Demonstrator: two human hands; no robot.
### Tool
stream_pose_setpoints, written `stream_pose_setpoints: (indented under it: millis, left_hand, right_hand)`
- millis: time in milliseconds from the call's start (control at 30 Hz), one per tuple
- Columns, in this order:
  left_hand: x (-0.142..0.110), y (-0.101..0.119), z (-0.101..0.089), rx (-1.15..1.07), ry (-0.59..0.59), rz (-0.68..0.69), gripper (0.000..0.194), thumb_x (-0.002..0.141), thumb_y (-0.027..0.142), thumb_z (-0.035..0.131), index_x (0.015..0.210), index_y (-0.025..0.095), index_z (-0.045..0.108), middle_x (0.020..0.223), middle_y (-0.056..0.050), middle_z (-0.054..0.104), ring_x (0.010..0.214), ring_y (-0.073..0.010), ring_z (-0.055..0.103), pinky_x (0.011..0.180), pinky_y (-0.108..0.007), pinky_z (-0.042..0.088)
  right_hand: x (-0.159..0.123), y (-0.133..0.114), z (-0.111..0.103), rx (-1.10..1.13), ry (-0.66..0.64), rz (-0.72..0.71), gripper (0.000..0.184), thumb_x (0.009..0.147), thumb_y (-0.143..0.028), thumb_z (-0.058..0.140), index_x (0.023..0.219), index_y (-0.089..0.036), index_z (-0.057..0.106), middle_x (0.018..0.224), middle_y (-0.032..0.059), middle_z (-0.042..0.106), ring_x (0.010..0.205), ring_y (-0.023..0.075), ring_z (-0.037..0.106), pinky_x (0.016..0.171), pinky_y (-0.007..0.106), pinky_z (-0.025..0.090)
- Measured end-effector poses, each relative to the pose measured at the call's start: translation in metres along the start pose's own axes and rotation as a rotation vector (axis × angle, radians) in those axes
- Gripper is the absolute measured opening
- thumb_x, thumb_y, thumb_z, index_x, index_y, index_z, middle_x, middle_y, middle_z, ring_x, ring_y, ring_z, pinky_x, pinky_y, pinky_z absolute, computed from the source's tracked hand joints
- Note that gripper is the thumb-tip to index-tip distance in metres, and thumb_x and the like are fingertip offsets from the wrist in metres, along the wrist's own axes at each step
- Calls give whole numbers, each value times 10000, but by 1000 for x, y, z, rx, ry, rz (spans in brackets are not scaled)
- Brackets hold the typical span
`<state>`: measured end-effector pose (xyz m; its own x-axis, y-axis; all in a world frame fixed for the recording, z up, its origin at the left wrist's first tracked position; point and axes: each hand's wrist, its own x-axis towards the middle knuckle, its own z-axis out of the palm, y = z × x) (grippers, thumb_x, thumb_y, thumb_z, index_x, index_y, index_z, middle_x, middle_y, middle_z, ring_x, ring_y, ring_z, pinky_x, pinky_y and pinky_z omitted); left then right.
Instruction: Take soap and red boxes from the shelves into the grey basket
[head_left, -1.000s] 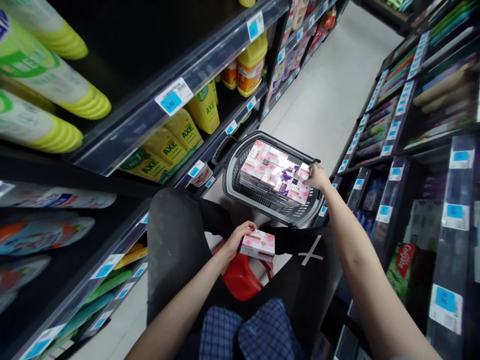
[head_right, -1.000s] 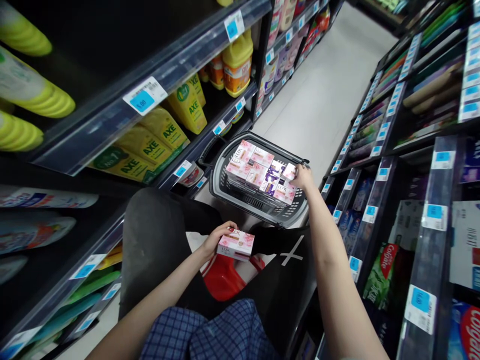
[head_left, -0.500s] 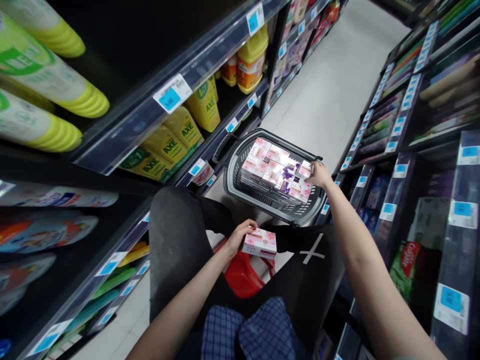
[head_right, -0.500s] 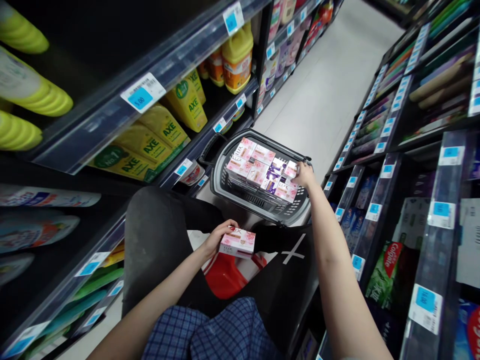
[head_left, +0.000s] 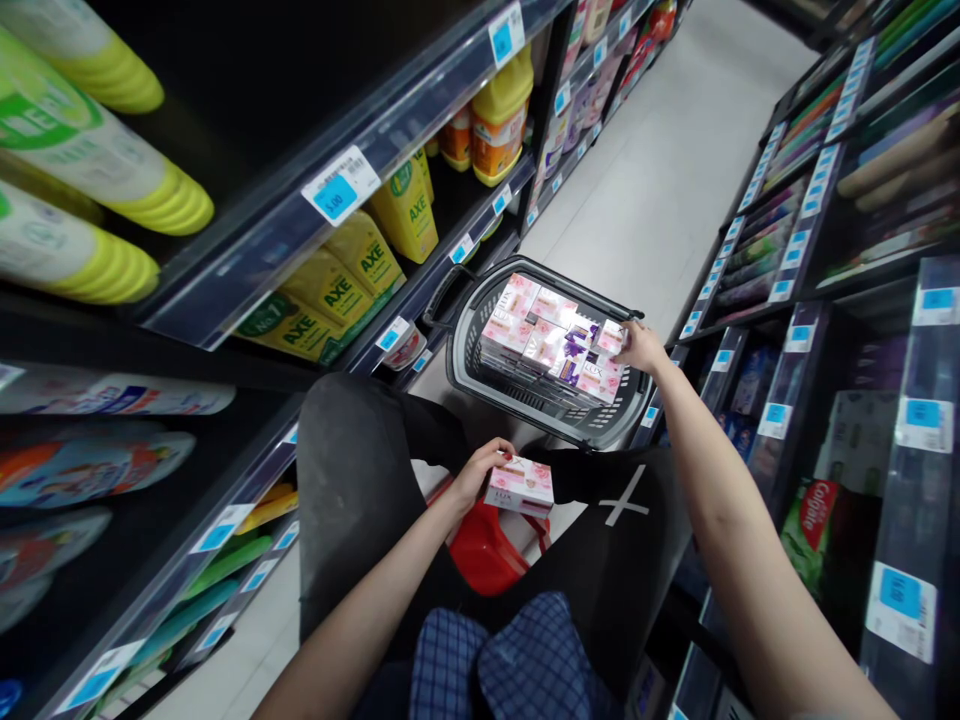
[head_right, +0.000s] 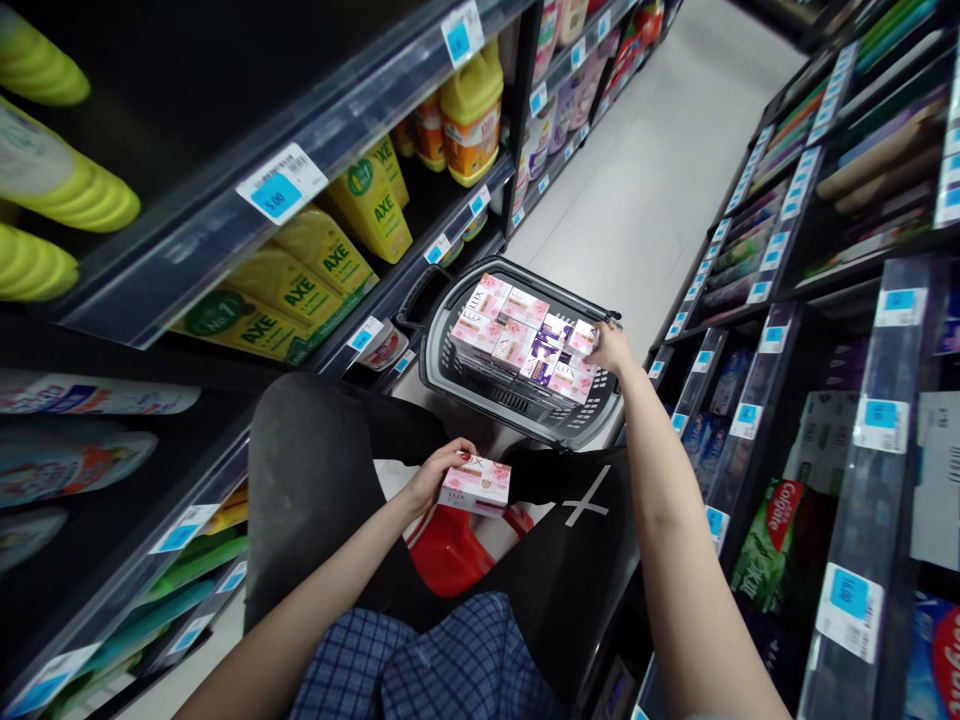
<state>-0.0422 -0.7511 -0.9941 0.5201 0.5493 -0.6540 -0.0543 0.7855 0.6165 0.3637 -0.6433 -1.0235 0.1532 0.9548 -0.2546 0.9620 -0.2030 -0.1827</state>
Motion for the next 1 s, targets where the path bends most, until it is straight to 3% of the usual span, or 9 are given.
stream_pose_setpoints:
  millis: [667,1000]
  left_hand:
    - [-1,1,1,30,-13,-1,212,581,277,560,747,146,567,688,21,552,614,-105,494,586,-205,339]
    - [1,-2,-1,40,-20,8,214,579,279,562,749,149,563,695,21,551,623,-105,488,583,-205,338]
  right_hand:
    - [-1,2,-2,6,1,-9,757,509,-257,738,1211,-89,508,1042,157,605,984,321,562,865,434,454]
    - [-4,1,-3,15,-6,17,822,506,-274,761,1251,-56,491,1145,195,579,1055,334,545,927,445,420]
